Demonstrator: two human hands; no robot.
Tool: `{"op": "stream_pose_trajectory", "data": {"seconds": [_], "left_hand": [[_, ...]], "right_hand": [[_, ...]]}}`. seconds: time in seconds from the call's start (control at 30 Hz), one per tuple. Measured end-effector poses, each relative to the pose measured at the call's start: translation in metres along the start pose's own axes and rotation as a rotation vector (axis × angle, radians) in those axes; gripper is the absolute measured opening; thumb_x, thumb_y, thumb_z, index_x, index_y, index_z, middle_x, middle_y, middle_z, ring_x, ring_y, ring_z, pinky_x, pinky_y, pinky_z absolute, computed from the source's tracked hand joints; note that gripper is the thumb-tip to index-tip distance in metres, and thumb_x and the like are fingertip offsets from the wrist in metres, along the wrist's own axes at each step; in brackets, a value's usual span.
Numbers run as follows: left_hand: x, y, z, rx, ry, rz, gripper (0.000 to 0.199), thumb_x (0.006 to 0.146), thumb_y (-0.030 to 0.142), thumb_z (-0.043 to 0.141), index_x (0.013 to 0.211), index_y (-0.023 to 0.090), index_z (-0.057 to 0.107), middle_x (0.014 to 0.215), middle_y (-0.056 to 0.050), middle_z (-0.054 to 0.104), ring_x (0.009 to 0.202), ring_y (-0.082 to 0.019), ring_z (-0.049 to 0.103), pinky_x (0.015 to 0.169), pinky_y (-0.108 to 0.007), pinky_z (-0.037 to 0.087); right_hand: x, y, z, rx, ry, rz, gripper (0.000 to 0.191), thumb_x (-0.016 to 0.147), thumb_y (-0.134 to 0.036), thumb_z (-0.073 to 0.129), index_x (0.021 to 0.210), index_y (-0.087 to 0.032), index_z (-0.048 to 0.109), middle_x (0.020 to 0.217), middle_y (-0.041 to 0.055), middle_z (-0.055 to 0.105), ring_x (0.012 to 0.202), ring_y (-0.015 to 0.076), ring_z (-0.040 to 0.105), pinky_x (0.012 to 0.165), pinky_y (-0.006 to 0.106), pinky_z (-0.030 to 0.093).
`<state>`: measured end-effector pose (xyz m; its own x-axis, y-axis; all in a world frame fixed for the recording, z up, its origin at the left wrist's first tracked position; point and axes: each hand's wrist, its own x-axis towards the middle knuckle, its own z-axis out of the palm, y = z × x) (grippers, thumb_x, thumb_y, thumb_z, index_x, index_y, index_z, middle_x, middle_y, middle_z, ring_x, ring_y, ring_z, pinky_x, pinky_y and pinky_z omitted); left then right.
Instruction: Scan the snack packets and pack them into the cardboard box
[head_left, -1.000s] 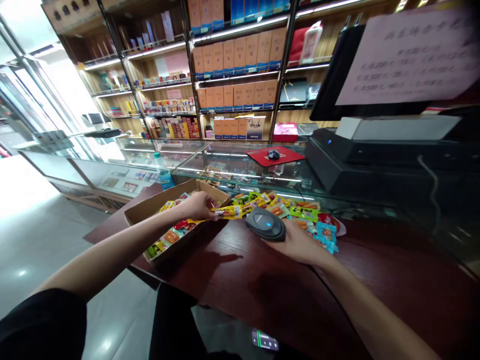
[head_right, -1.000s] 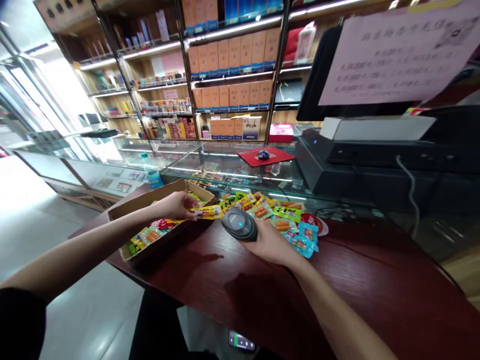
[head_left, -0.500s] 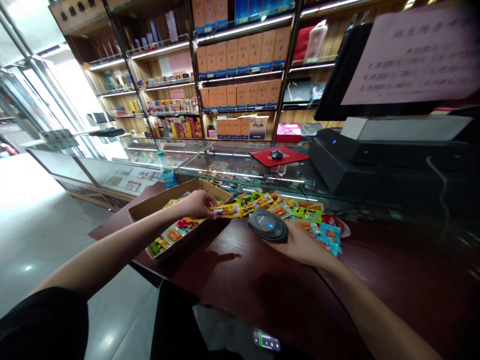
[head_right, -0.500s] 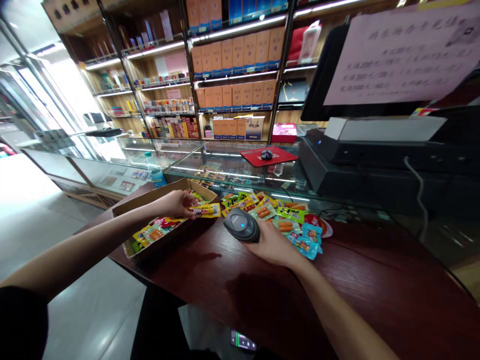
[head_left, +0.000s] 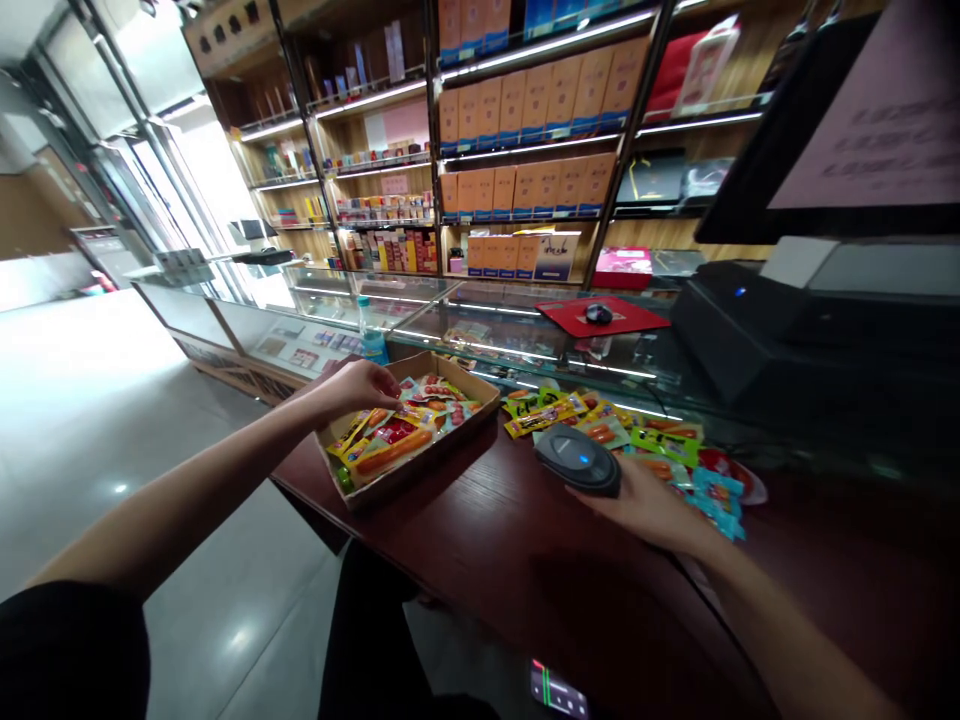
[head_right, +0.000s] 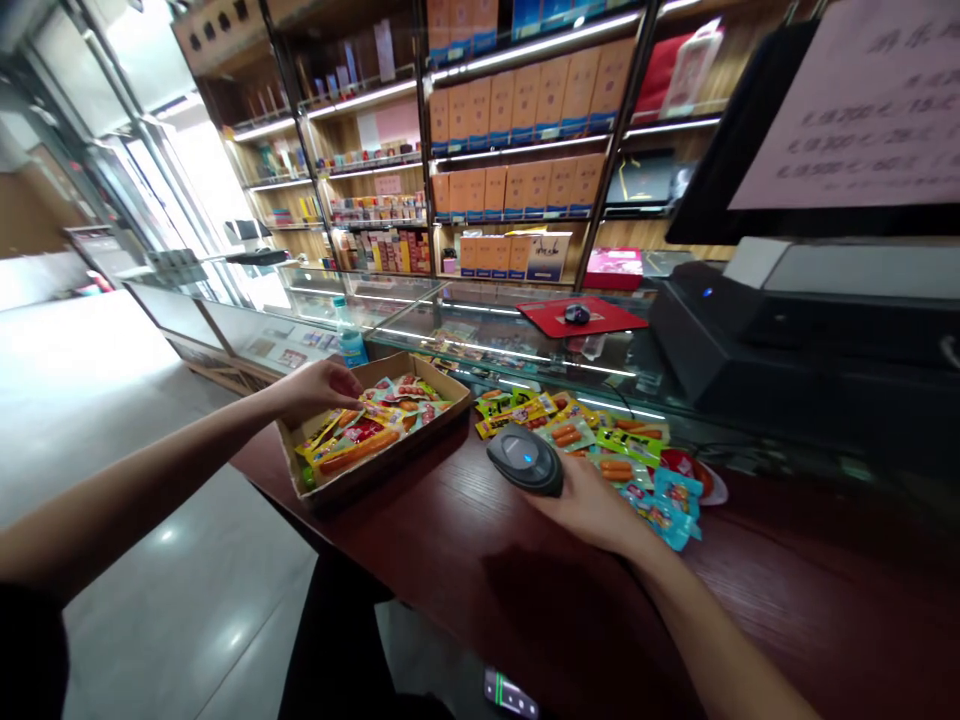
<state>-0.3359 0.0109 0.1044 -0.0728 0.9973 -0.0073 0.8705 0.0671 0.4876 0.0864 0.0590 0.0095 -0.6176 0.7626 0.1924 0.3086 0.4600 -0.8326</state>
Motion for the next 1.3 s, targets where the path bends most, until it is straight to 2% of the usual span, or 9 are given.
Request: {"op": "stream_pose_trajectory", "data": {"seconds": [0.2, 0.33, 0.4, 0.57, 0.7, 0.87, 1.07, 1.2, 1.3], "left_hand": [[0.020, 0.039, 0.038, -0.048, -0.087, 0.092, 0.037, 0.059, 0.049, 0.077, 0.079, 0.018, 0.073, 0.075, -0.003, 0.073, 0.071, -0.017, 0.065, 0.063, -0.024, 0.046], [0.041, 0.077, 0.073, -0.106, -0.139, 0.176, 0.035, 0.060, 0.046, 0.076, 0.078, 0.017, 0.072, 0.076, -0.003, 0.072, 0.072, -0.018, 0.066, 0.065, -0.025, 0.047], [0.054, 0.095, 0.094, -0.137, -0.173, 0.218, 0.037, 0.060, 0.046, 0.076, 0.081, 0.017, 0.072, 0.077, -0.003, 0.072, 0.072, -0.017, 0.066, 0.066, -0.025, 0.047], [0.086, 0.134, 0.149, -0.170, -0.282, 0.327, 0.040, 0.058, 0.048, 0.077, 0.083, 0.017, 0.072, 0.077, -0.002, 0.072, 0.072, -0.016, 0.065, 0.065, -0.024, 0.047], [0.103, 0.161, 0.181, -0.129, -0.333, 0.397, 0.038, 0.059, 0.047, 0.077, 0.082, 0.018, 0.072, 0.076, -0.001, 0.071, 0.070, -0.016, 0.064, 0.062, -0.023, 0.045], [0.112, 0.190, 0.214, -0.021, -0.353, 0.428, 0.039, 0.059, 0.045, 0.077, 0.087, 0.019, 0.072, 0.084, -0.003, 0.072, 0.075, -0.018, 0.065, 0.064, -0.025, 0.046], [0.110, 0.211, 0.258, 0.235, -0.305, 0.482, 0.060, 0.058, 0.051, 0.079, 0.108, 0.021, 0.067, 0.104, -0.010, 0.070, 0.098, -0.028, 0.064, 0.080, -0.032, 0.048], [0.105, 0.210, 0.271, 0.359, -0.233, 0.515, 0.043, 0.069, 0.039, 0.071, 0.108, 0.020, 0.066, 0.104, -0.014, 0.068, 0.099, -0.032, 0.064, 0.080, -0.036, 0.049], [0.102, 0.200, 0.263, 0.350, -0.232, 0.501, 0.031, 0.074, 0.024, 0.061, 0.103, 0.020, 0.070, 0.098, -0.014, 0.070, 0.095, -0.031, 0.065, 0.079, -0.036, 0.049]], "right_hand": [[-0.002, -0.006, -0.030, -0.123, 0.089, 0.019, 0.042, 0.073, -0.036, 0.072, 0.111, -0.018, 0.066, 0.107, 0.0076, 0.073, 0.099, 0.0300, 0.068, 0.086, 0.041, 0.055], [-0.007, -0.005, -0.054, -0.204, 0.177, 0.069, 0.036, 0.074, -0.041, 0.070, 0.102, -0.018, 0.068, 0.079, 0.0054, 0.074, 0.078, 0.0274, 0.070, 0.071, 0.038, 0.057], [-0.010, -0.004, -0.063, -0.214, 0.191, 0.103, 0.034, 0.075, -0.043, 0.069, 0.098, -0.018, 0.068, 0.073, 0.0048, 0.073, 0.070, 0.0257, 0.069, 0.067, 0.037, 0.057], [-0.014, 0.000, -0.081, -0.222, 0.216, 0.062, 0.039, 0.075, -0.041, 0.070, 0.106, -0.018, 0.068, 0.100, 0.0064, 0.074, 0.094, 0.0276, 0.068, 0.084, 0.038, 0.054], [-0.019, 0.010, -0.099, -0.293, 0.177, 0.127, 0.039, 0.073, -0.040, 0.072, 0.106, -0.019, 0.070, 0.095, 0.0057, 0.075, 0.094, 0.0291, 0.068, 0.082, 0.039, 0.055], [-0.030, 0.021, -0.122, -0.290, 0.204, 0.125, 0.042, 0.074, -0.041, 0.072, 0.109, -0.020, 0.069, 0.102, 0.0056, 0.073, 0.096, 0.0276, 0.067, 0.086, 0.040, 0.053], [-0.038, 0.020, -0.132, -0.262, 0.196, 0.234, 0.030, 0.077, -0.046, 0.067, 0.088, -0.018, 0.069, 0.062, 0.0020, 0.067, 0.053, 0.0191, 0.062, 0.056, 0.033, 0.051], [-0.038, 0.018, -0.129, -0.260, 0.191, 0.236, 0.031, 0.077, -0.046, 0.068, 0.092, -0.020, 0.068, 0.062, 0.0014, 0.067, 0.052, 0.0182, 0.061, 0.051, 0.030, 0.049], [-0.035, 0.013, -0.124, -0.257, 0.183, 0.191, 0.034, 0.076, -0.045, 0.069, 0.099, -0.020, 0.068, 0.073, 0.0021, 0.071, 0.058, 0.0191, 0.064, 0.056, 0.031, 0.050]]}}
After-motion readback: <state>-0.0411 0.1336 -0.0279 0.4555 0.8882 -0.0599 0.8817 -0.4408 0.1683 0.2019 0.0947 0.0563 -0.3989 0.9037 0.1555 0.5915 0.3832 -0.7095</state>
